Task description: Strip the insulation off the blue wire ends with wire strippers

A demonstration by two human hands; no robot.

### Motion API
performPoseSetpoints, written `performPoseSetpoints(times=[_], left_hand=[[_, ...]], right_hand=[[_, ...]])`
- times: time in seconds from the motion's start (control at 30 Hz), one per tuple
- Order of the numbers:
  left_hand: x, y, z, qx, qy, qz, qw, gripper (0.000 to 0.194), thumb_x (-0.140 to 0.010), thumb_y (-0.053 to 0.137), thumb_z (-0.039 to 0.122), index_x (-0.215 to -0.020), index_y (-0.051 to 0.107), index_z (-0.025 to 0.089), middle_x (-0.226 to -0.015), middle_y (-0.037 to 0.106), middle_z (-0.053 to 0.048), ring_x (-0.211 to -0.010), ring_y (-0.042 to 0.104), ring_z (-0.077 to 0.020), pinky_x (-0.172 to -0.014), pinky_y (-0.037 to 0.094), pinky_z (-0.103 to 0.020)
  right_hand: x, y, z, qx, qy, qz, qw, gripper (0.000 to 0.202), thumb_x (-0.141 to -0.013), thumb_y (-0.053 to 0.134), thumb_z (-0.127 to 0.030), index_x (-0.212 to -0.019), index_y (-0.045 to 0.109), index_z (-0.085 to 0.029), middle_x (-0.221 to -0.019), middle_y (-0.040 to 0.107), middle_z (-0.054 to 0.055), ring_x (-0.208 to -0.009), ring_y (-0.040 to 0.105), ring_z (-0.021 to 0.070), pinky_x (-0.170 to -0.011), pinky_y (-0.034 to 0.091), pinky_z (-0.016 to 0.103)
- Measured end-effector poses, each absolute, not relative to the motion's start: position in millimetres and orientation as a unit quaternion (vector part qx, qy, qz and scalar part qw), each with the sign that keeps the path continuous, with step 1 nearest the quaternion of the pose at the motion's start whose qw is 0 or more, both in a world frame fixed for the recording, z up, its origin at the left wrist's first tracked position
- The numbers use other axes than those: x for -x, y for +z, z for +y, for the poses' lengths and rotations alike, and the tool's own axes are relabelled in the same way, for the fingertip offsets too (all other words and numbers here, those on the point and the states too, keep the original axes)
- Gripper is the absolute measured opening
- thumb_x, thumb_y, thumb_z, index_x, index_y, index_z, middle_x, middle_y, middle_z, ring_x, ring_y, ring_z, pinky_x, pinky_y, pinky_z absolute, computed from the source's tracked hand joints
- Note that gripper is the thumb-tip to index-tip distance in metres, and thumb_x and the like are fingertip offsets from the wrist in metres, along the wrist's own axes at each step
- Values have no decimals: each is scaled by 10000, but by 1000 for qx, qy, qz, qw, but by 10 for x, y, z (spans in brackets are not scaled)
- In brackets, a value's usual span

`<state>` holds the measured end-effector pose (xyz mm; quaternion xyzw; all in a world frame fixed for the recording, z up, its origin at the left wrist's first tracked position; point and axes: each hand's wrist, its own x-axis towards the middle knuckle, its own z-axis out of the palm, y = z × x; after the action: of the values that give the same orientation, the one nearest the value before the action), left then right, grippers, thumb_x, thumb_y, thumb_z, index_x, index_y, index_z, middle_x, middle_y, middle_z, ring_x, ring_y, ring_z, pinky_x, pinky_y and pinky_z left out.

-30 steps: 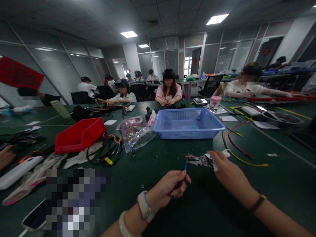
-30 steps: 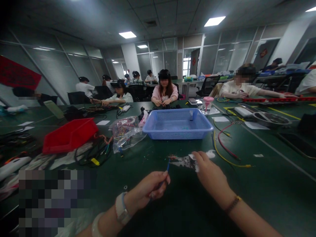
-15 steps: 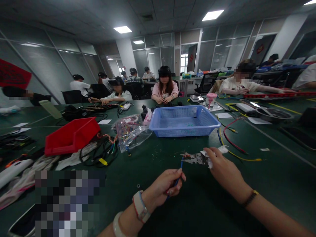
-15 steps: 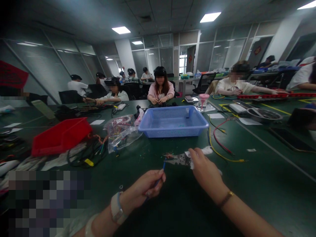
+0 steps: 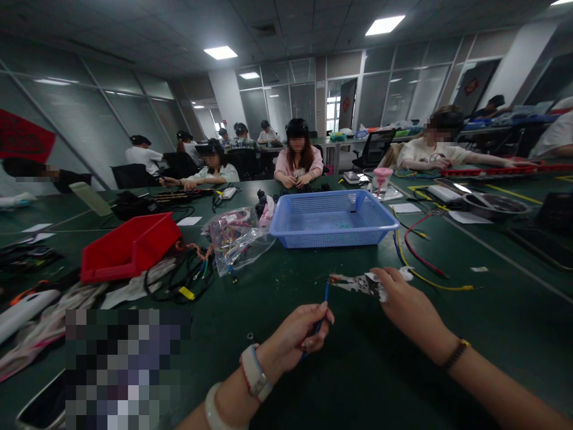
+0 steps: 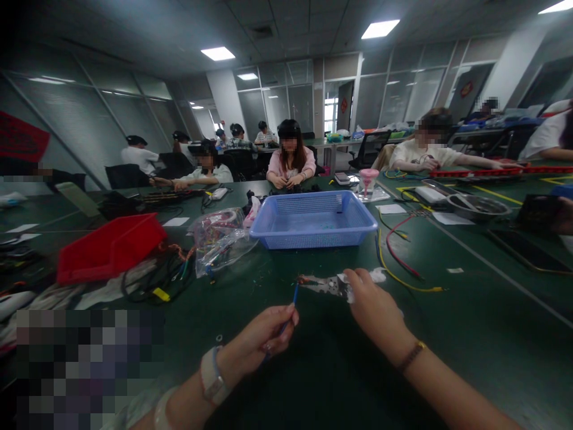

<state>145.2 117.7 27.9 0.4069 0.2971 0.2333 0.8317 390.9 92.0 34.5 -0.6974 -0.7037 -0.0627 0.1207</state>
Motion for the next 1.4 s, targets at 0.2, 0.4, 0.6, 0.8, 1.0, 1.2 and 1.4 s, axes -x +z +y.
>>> performPoseSetpoints(times=[0.2, 0.4, 0.6, 0.8, 1.0, 1.2, 1.4], left_hand=[[-1466, 265, 1167, -436, 213, 308, 818, 344, -853, 568, 473, -806, 576, 133, -484, 462, 82, -319, 193, -2, -390, 112, -198], [-1509, 261, 1171, -524, 208, 328, 758, 414, -868, 493, 527, -798, 592, 130, -507, 520, 47, -338, 263, -27, -393, 147, -200], [-1469, 385, 1181, -686, 235, 398, 563, 418, -931, 394, 479, -902, 649, 148, -568, 505, 39, -459, 397, -83, -471, 279, -209], [-1432, 502, 1085, -775, 253, 445, 371, 276, -951, 423, 376, -1055, 607, 199, -854, 644, -28, -722, 575, -164, -637, 363, -252], [-1446, 509, 1056, -808, 222, 438, 326, 320, -977, 360, 347, -904, 636, 202, -822, 653, -26, -732, 591, -174, -663, 363, -261], [-1458, 539, 1042, -794, 212, 425, 381, 367, -973, 347, 359, -843, 651, 197, -769, 614, 6, -729, 563, -148, -672, 360, -238], [-1455, 516, 1108, -750, 209, 399, 485, 352, -938, 390, 355, -810, 653, 159, -654, 485, 33, -624, 457, -114, -624, 347, -220]], right_hand=[[-3883, 318, 930, 690, -59, -711, 120, 434, -813, 432, -64, -1230, 478, -172, -1220, 551, 117, -786, 646, 174, -638, 480, 278], [-3810, 430, 883, 693, -17, -713, 110, 314, -837, 473, -135, -1131, 557, -205, -1102, 609, 90, -748, 629, 165, -595, 421, 263], [-3791, 546, 845, 696, 11, -710, 104, 256, -875, 458, -203, -1098, 584, -209, -1020, 620, 72, -748, 629, 182, -591, 403, 278], [-3785, 593, 826, 701, 27, -704, 112, 247, -886, 442, -193, -1086, 587, -206, -1008, 626, 74, -750, 626, 172, -610, 417, 275], [-3805, 523, 849, 697, -6, -705, 131, 305, -852, 465, -140, -1136, 556, -203, -1074, 609, 75, -785, 634, 184, -631, 437, 283], [-3848, 462, 884, 692, -30, -713, 110, 315, -849, 461, -140, -1147, 541, -201, -1079, 603, 80, -773, 638, 197, -612, 436, 291], [-3859, 492, 865, 686, -17, -723, 74, 305, -849, 439, -141, -1127, 556, -182, -1031, 601, 93, -740, 629, 199, -611, 427, 301]])
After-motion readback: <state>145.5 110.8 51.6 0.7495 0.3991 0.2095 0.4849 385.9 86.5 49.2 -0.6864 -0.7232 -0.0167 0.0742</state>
